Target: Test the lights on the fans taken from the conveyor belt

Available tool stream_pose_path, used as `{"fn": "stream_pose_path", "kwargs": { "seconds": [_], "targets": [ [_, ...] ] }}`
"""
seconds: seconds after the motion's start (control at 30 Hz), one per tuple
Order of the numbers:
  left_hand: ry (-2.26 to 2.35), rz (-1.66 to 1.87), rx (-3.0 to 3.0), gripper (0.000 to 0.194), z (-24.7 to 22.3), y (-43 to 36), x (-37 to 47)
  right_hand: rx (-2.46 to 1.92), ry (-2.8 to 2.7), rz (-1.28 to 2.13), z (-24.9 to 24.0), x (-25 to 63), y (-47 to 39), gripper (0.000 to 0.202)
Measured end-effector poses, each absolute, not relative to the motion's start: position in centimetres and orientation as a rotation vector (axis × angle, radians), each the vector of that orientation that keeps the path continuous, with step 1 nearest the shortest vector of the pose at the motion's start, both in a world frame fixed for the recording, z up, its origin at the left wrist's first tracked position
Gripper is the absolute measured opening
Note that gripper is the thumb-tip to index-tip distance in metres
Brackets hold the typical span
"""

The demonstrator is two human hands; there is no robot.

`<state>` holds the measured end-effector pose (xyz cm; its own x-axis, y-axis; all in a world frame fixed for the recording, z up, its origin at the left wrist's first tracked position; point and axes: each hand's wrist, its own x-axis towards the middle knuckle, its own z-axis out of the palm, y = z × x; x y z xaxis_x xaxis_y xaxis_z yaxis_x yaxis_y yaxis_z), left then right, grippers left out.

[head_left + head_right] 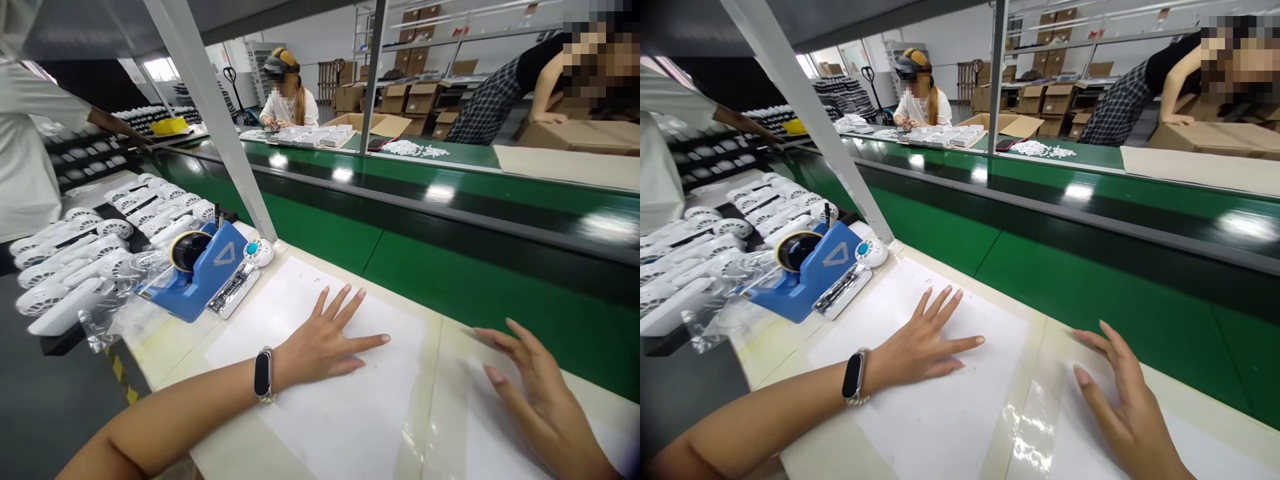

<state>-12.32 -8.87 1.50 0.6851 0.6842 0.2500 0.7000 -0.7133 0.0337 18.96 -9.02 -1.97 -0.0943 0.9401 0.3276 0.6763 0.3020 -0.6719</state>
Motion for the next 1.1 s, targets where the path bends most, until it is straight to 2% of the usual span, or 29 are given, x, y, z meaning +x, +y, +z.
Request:
{"fn": "stream_pose_path", "kwargs": {
  "seconds": [0.1, 0.3, 0.43, 0.5, 0.57, 0.7, 1.1],
  "targets": [
    [-1.118, -0.411, -2.837, 0.061, 1.4, -8.9, -12.3, -1.429, -1.841, 0.606, -2.4, 19.1, -8.9, 0.063],
    [-0.975, -0.626, -2.876, 0.081, 1.7, -9.0, -12.4, -1.418, -1.828, 0.669, -2.9, 19.4, -9.1, 0.058],
    [-0.906, -0.760, -2.873, 0.080, 1.8, -9.2, -12.5, -1.429, -1.861, 0.669, -2.9, 19.4, -8.8, 0.055],
    [-0.920, -0.670, -2.935, 0.066, 1.8, -9.2, -12.7, -1.472, -1.915, 0.626, -2.8, 19.5, -8.6, 0.051],
    [-0.993, -0.431, -3.051, 0.053, 1.8, -9.0, -12.8, -1.515, -1.967, 0.583, -2.8, 19.7, -8.5, 0.045],
    [-1.147, -0.073, -3.203, 0.062, 1.9, -8.5, -13.2, -1.503, -1.986, 0.642, -2.7, 20.3, -8.7, 0.029],
    [-1.199, 0.020, -3.211, 0.061, 2.1, -8.3, -13.1, -1.363, -1.969, 0.714, -1.9, 19.6, -8.9, 0.017]
  ]
}}
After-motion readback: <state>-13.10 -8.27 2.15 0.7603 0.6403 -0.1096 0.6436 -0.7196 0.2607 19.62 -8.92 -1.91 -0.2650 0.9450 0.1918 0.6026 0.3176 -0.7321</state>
